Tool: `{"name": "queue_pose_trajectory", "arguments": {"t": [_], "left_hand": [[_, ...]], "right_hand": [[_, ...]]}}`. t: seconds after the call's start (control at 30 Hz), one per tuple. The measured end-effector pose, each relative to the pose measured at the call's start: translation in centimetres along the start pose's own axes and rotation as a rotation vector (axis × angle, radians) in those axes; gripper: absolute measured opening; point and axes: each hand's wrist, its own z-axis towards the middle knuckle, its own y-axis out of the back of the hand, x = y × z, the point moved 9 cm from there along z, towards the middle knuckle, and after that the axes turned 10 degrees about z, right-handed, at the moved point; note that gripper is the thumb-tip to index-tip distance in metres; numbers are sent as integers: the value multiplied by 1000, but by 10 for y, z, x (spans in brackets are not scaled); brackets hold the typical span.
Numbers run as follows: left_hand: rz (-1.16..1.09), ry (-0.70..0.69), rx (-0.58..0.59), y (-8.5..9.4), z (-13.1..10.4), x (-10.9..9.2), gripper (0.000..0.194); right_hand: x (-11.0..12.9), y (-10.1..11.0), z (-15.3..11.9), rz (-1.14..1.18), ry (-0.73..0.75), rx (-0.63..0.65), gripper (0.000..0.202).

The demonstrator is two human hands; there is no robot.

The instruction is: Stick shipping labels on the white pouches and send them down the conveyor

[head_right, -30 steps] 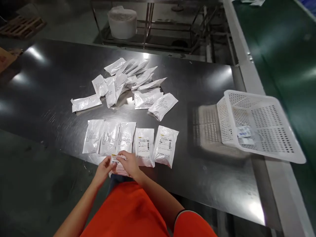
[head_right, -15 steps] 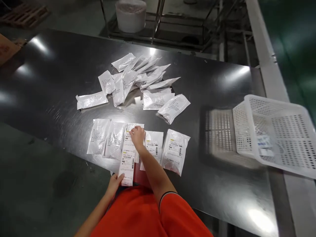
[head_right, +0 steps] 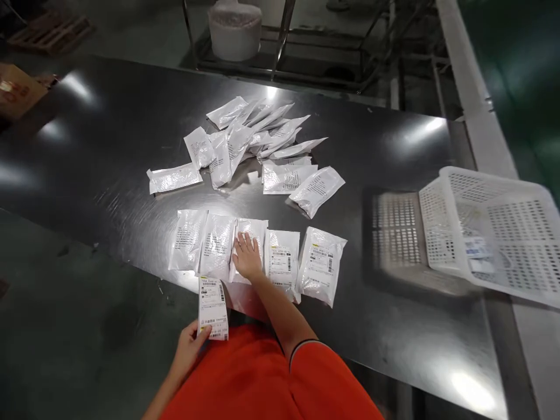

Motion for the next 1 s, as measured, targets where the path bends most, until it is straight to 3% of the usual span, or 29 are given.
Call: {"name": "queue_pose_trajectory", "arguments": {"t": [0.1,0.2,0.27,0.4,0.5,0.57,0.67,0.7,0.77,0.83,0.87,1.0], "left_hand": [[28,-71,-19,17,-3,-12,46],[54,-145,-21,34,-10,-22,43],[68,-192,-14,46,-13,-26,43],[118,-287,53,64,-19,-33,40],[185,-341,147,69,-23,-32,40],[220,-353,202,70,-24,-25,41],[247,-332,277,69,-19,-9,40],[259,-326,259,72,-14,-6,39],[268,-315,118,86,0,-10,43],[202,-308,-47,101,14,-26,61],[136,-298,-77,104,22,-37,67],[-146,-216,121,76,49,-81,37]], "right_hand": [[-14,10,6,203,-36,-3,48],[-16,21,-1,380,-169,-111,44],[3,19,-20,455,-203,-156,39],[62,7,-68,670,-249,-157,41],[96,5,-83,1098,-388,-183,49],[114,14,-81,1307,-430,-204,39],[133,35,-74,1261,-404,-209,25],[137,41,-74,1213,-395,-214,21],[143,50,-78,1109,-376,-234,16],[150,54,-83,987,-347,-241,17],[153,55,-85,930,-330,-236,18],[153,56,-79,797,-267,-252,17]]}}
